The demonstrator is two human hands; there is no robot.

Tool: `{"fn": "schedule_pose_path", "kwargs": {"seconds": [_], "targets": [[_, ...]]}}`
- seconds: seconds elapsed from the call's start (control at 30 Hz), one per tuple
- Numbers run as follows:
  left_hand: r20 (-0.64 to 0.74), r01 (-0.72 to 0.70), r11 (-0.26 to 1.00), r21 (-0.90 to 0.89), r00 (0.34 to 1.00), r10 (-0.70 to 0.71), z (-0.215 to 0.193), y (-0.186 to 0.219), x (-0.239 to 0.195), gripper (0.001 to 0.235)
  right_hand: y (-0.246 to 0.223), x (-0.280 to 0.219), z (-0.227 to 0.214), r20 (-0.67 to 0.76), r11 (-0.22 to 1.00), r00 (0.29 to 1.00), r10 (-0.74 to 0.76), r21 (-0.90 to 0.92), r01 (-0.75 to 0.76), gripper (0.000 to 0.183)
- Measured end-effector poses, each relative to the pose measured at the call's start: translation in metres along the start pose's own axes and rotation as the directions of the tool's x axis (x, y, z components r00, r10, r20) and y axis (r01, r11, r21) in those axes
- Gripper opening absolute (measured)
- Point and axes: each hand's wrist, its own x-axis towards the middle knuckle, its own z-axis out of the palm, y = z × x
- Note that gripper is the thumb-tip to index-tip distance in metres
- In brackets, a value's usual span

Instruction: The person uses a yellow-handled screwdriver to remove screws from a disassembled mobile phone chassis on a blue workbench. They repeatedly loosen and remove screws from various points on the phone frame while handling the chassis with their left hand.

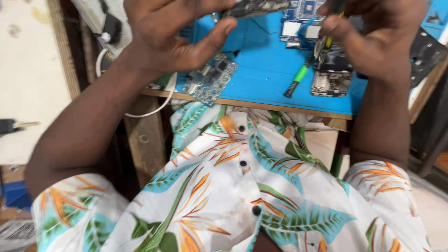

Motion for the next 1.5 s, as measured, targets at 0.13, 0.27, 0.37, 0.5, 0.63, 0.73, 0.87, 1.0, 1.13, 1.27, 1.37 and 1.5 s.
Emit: {"fn": "schedule_pose_path", "kwargs": {"seconds": [0.13, 0.27, 0.37, 0.5, 0.63, 0.73, 0.87, 1.0, 1.13, 1.27, 1.37, 1.5], "targets": [[0.131, -0.047, 0.994, -0.101, 0.990, 0.060, 0.017, 0.007, 0.003, 0.018, -0.012, -0.066, -0.031, -0.260, 0.981, 0.946, 0.193, 0.029, -0.192, 0.017], [0.261, -0.033, 0.994, -0.102, 0.964, 0.059, 0.028, 0.017, -0.002, 0.017, -0.015, -0.111, -0.046, -0.417, 0.962, 0.868, 0.270, 0.072, -0.264, 0.015], [0.326, -0.015, 0.993, -0.116, 0.944, 0.053, 0.036, 0.018, -0.009, 0.017, -0.015, -0.127, -0.050, -0.461, 0.953, 0.835, 0.301, 0.109, -0.284, 0.015], [0.380, 0.003, 0.991, -0.136, 0.923, 0.050, 0.041, 0.015, -0.018, 0.017, -0.014, -0.129, -0.048, -0.458, 0.935, 0.815, 0.354, 0.175, -0.308, 0.013], [0.360, 0.004, 0.988, -0.153, 0.932, 0.052, 0.049, 0.016, -0.027, 0.021, -0.026, -0.116, -0.034, -0.411, 0.900, 0.806, 0.426, 0.281, -0.333, 0.012], [0.396, 0.050, 0.992, -0.114, 0.918, -0.001, 0.050, 0.020, -0.029, 0.024, -0.031, -0.085, -0.030, -0.314, 0.873, 0.825, 0.469, 0.308, -0.379, 0.012], [0.525, 0.183, 0.983, -0.027, 0.839, -0.142, 0.040, 0.021, -0.026, 0.037, -0.022, -0.055, -0.014, -0.233, 0.984, 0.961, 0.148, 0.128, -0.121, 0.028], [0.607, 0.304, 0.952, 0.048, 0.748, -0.269, 0.031, 0.019, -0.020, 0.042, -0.015, -0.048, -0.009, -0.220, 0.990, 0.967, 0.131, 0.078, -0.117, 0.022], [0.624, 0.375, 0.926, 0.028, 0.718, -0.310, 0.020, 0.023, -0.014, 0.048, -0.004, -0.044, -0.011, -0.233, 0.988, 0.961, 0.147, 0.088, -0.130, 0.016], [0.639, 0.339, 0.940, 0.045, 0.714, -0.288, 0.013, 0.033, -0.011, 0.054, 0.005, -0.049, -0.008, -0.237, 0.976, 0.950, 0.201, 0.134, -0.173, 0.011], [0.642, 0.334, 0.943, 0.005, 0.721, -0.259, 0.010, 0.033, -0.004, 0.048, 0.010, -0.052, -0.009, -0.239, 0.971, 0.947, 0.216, 0.152, -0.184, 0.008], [0.625, 0.355, 0.935, -0.017, 0.733, -0.267, 0.004, 0.025, -0.001, 0.035, 0.024, -0.063, -0.013, -0.198, 0.977, 0.964, 0.177, 0.150, -0.149, 0.015]]}}
